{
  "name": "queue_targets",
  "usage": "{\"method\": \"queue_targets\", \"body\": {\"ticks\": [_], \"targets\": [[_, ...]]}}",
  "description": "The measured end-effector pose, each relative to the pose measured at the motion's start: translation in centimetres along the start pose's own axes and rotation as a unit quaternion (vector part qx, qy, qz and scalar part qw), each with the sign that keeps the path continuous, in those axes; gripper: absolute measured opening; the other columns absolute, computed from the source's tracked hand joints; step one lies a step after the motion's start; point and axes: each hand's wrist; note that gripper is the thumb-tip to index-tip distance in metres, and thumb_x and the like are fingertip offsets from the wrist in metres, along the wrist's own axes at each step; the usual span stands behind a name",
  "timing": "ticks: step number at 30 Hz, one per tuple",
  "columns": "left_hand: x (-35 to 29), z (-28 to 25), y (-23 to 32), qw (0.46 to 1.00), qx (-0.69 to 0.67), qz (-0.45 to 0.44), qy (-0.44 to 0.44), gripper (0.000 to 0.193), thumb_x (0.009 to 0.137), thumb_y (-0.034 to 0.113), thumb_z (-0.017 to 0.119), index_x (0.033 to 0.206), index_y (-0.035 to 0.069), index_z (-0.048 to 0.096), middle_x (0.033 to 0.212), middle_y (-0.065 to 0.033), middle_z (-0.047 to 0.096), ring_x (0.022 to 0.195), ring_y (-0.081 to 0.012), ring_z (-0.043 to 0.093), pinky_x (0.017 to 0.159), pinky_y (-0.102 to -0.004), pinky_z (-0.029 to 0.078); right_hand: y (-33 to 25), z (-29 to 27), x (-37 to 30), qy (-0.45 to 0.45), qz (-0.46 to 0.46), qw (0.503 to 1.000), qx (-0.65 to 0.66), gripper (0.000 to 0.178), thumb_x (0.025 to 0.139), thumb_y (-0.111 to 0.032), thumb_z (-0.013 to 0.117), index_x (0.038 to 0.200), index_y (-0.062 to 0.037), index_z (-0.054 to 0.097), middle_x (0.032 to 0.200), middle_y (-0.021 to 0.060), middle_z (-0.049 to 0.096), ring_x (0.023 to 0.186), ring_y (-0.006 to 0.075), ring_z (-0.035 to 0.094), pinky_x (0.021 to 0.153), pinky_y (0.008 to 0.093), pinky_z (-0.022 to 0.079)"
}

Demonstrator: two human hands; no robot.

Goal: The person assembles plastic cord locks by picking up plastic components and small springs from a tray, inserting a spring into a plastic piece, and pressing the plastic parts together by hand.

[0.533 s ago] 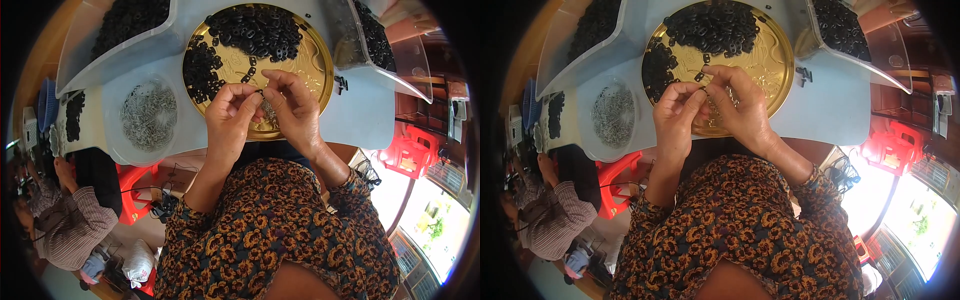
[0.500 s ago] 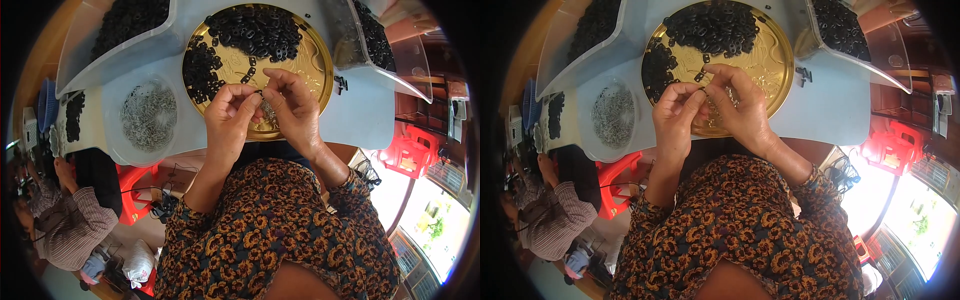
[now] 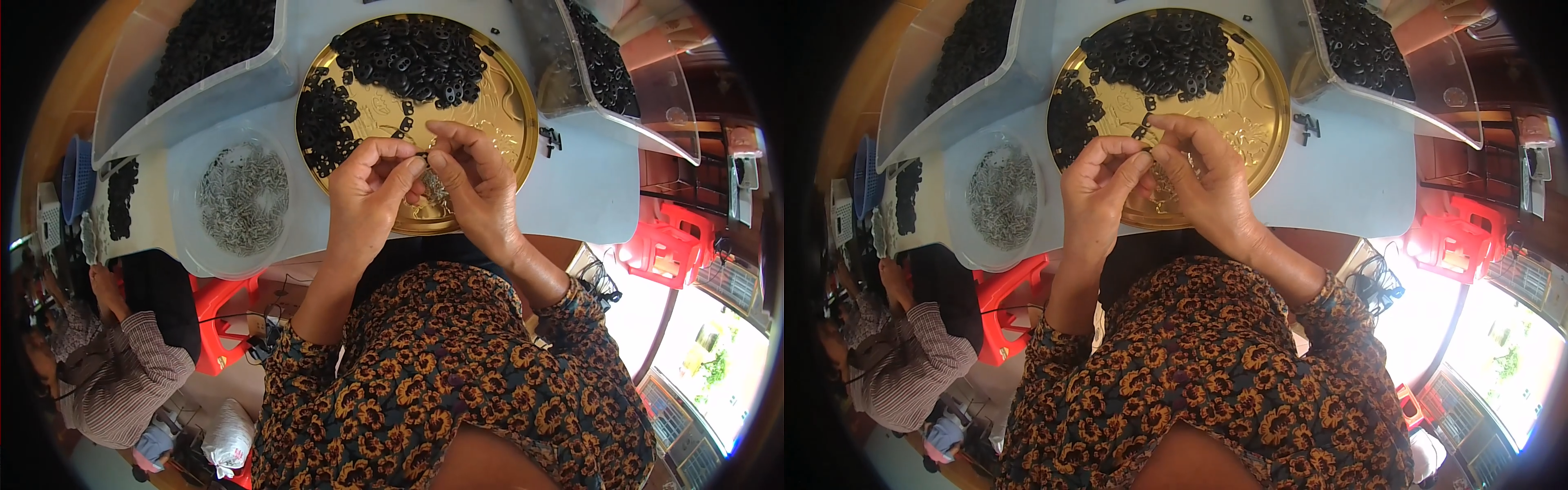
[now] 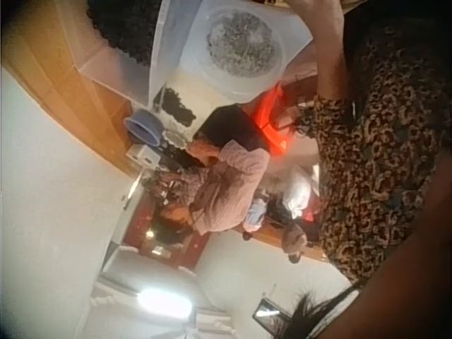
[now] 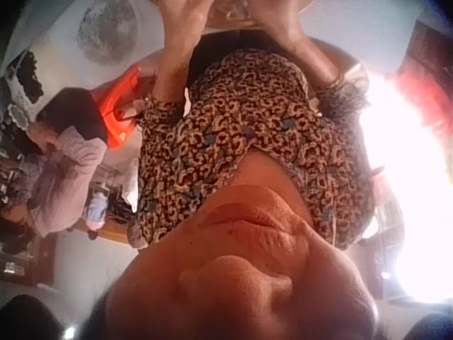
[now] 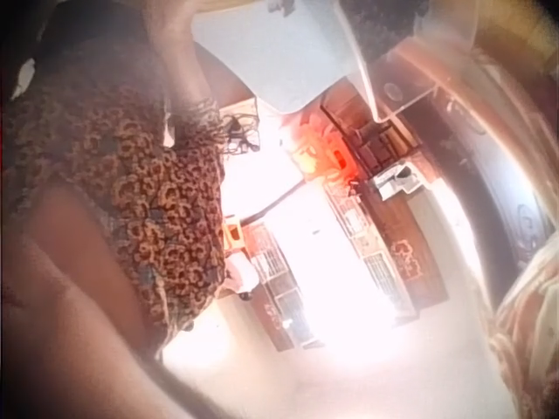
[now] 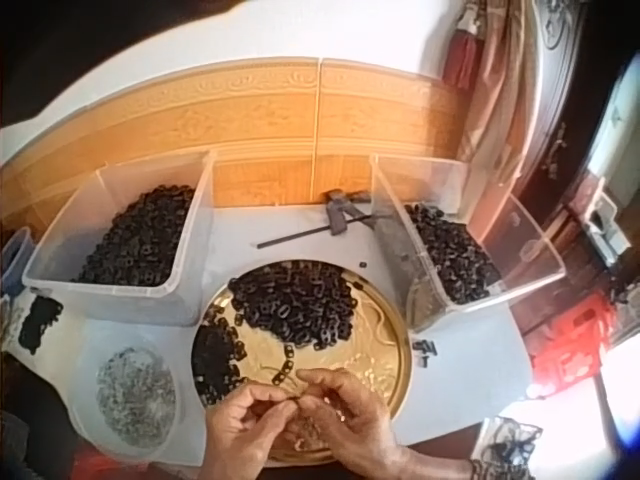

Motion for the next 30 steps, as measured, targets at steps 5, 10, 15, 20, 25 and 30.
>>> {"method": "queue_targets", "body": {"ticks": [5,10,15,20,25,30], "targets": [[0.0,-0.9,0.0,0.999,-0.011,0.044,0.009,0.011,0.089,0.003,0.063,0.099,-0.001,0.06,0.081,-0.0044,0.063,0.067,-0.0089,0.059,0.06,-0.0212,0.048,-0.8,-3.0,4.2,0.031,-0.162,0.953,-0.255,0.013,0.087,-0.007,0.064,0.098,-0.0027,0.067,0.084,0.0104,0.063,0.072,0.0157,0.061,0.066,0.0291,0.05],[0.0,-1.1,-0.1,0.999,-0.019,0.045,0.018,0.012,0.089,0.004,0.063,0.099,-0.001,0.06,0.08,-0.0043,0.062,0.067,-0.0091,0.059,0.059,-0.0213,0.048,0.8,-4.6,7.2,0.028,-0.205,0.861,-0.465,0.015,0.084,-0.021,0.068,0.093,-0.0098,0.068,0.084,0.0062,0.064,0.068,0.0272,0.064,0.06,0.0357,0.051],[-0.2,-1.0,-0.3,0.999,-0.016,0.041,0.024,0.012,0.089,0.005,0.063,0.099,0.0,0.059,0.079,-0.0042,0.062,0.068,-0.0093,0.059,0.059,-0.021,0.047,1.7,-4.6,7.4,0.009,-0.195,0.819,-0.54,0.018,0.084,-0.027,0.067,0.094,-0.0119,0.067,0.084,0.0055,0.062,0.069,0.029,0.064,0.061,0.0387,0.052],[-0.1,-1.0,-0.4,0.999,-0.029,0.032,0.024,0.012,0.089,0.005,0.063,0.099,0.0,0.059,0.079,-0.0042,0.061,0.068,-0.0094,0.058,0.059,-0.0216,0.047,1.6,-4.7,7.1,-0.006,-0.175,0.809,-0.56,0.018,0.084,-0.028,0.066,0.095,-0.0131,0.067,0.085,0.0076,0.062,0.072,0.0308,0.064,0.064,0.0413,0.052],[-0.2,-1.2,-0.4,0.999,-0.038,0.026,0.016,0.012,0.089,0.004,0.063,0.1,0.0,0.059,0.08,-0.0045,0.061,0.068,-0.0094,0.058,0.06,-0.0217,0.047,1.0,-5.3,7.6,-0.042,-0.151,0.821,-0.549,0.018,0.084,-0.021,0.067,0.097,-0.0094,0.067,0.085,0.0097,0.062,0.073,0.0292,0.064,0.066,0.0391,0.052],[0.0,-1.3,-0.6,0.999,-0.034,0.034,0.014,0.012,0.09,0.004,0.062,0.1,0.0,0.058,0.08,-0.005,0.061,0.069,-0.0099,0.058,0.061,-0.0222,0.047,0.5,-5.5,7.9,-0.082,-0.083,0.835,-0.537,0.019,0.084,-0.02,0.062,0.1,-0.0097,0.066,0.094,0.0129,0.063,0.087,0.0336,0.063,0.078,0.0421,0.051]]}}
Point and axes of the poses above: each hand's wrist, its own x-axis towards the middle knuckle, its own z-axis out of the palm, y = z × x
